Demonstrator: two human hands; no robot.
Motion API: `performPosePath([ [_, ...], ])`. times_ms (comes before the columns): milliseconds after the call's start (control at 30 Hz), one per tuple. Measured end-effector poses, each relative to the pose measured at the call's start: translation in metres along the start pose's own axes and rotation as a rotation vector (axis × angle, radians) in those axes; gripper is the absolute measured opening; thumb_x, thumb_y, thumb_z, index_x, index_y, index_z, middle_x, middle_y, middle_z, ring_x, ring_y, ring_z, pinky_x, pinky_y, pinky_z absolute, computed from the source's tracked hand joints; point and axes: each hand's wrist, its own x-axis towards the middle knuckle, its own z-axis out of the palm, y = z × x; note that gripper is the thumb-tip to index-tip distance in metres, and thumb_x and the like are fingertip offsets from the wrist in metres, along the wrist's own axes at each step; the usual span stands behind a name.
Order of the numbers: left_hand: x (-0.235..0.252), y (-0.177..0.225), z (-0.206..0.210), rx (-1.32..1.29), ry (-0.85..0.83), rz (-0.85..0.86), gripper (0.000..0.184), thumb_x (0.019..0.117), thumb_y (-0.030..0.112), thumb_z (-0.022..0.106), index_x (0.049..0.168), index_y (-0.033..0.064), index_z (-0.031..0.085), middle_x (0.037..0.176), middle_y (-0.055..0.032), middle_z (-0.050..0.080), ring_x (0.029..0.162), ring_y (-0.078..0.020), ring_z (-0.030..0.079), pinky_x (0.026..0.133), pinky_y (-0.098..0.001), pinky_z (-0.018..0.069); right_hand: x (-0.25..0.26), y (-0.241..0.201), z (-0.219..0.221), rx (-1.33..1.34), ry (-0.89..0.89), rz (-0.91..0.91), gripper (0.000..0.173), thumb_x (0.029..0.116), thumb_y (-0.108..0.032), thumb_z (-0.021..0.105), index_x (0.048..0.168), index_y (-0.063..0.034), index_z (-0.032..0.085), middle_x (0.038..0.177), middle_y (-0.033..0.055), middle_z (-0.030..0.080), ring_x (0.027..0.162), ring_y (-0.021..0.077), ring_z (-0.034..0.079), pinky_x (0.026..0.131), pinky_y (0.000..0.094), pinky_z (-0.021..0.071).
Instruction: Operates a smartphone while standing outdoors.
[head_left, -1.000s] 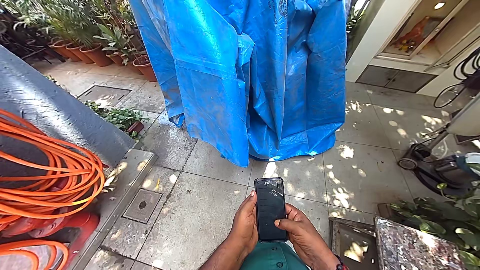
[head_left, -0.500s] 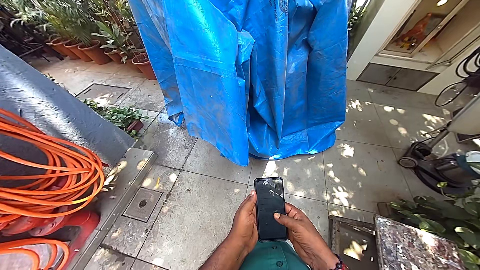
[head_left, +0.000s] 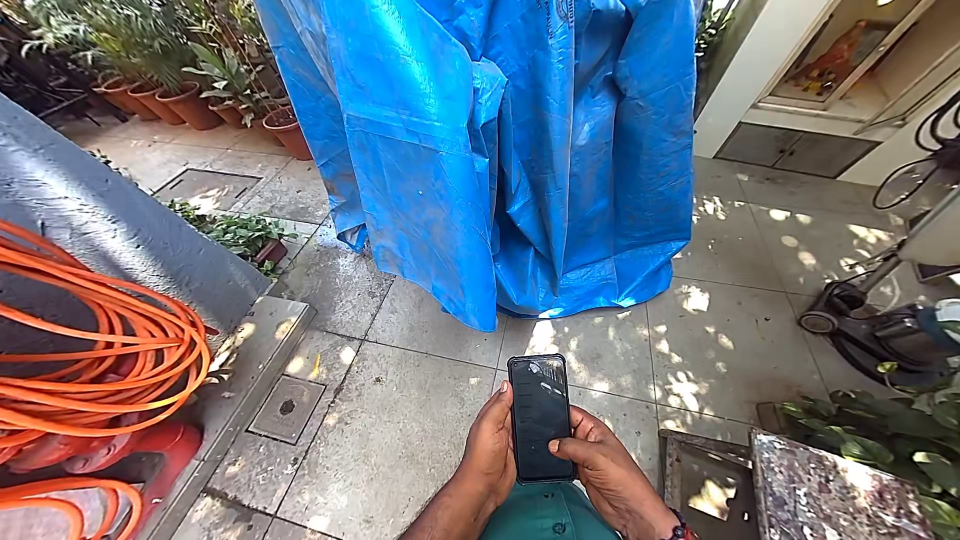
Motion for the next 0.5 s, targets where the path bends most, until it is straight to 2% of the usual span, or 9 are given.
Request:
performPosePath([
  [133, 0.0000, -0.0005, 0.0006, 0.009, 0.007, 0.002, 0.053, 0.1125, 0.035, 0.025, 0.142, -0.0034, 0.045, 0.127, -0.0263, 0.064, 0.117, -0.0345, 0.065, 0.103, -0.0498, 0.0531, -0.0010, -0.0008, -0.0002, -0.005, -0.017, -0.009, 0.044, 0.0761, 0.013, 0.064, 0.119, 0.0069, 0.058, 0.109, 0.0235, 0.070, 0.096, 0.0279, 0.071, 0.084, 0.0422, 0.0607],
  [233, 0.0002, -0.0013, 0.0000, 0.009, 0.004, 0.003, 0.053, 0.1123, 0.035, 0.025, 0.142, -0.0037, 0.045, 0.126, -0.0267, 0.064, 0.117, -0.0347, 0.066, 0.102, -0.0498, 0.0534, -0.0014, -0.0016, -0.0001, -0.019, -0.018, -0.007, 0.044, 0.0755, 0.014, 0.063, 0.119, 0.0064, 0.058, 0.108, 0.0228, 0.071, 0.096, 0.0272, 0.072, 0.084, 0.0419, 0.0607],
  [500, 0.0002, -0.0005, 0.0013, 0.010, -0.002, -0.003, 0.053, 0.1123, 0.035, 0.024, 0.142, -0.0038, 0.044, 0.125, -0.0272, 0.064, 0.116, -0.0346, 0.066, 0.102, -0.0496, 0.0540, 0.0001, -0.0026, -0.0003, -0.002, 0.024, 0.027, 0.030, 0.0910, 0.000, 0.061, 0.121, 0.0054, 0.061, 0.110, 0.0228, 0.070, 0.098, 0.0288, 0.071, 0.086, 0.0439, 0.0606],
])
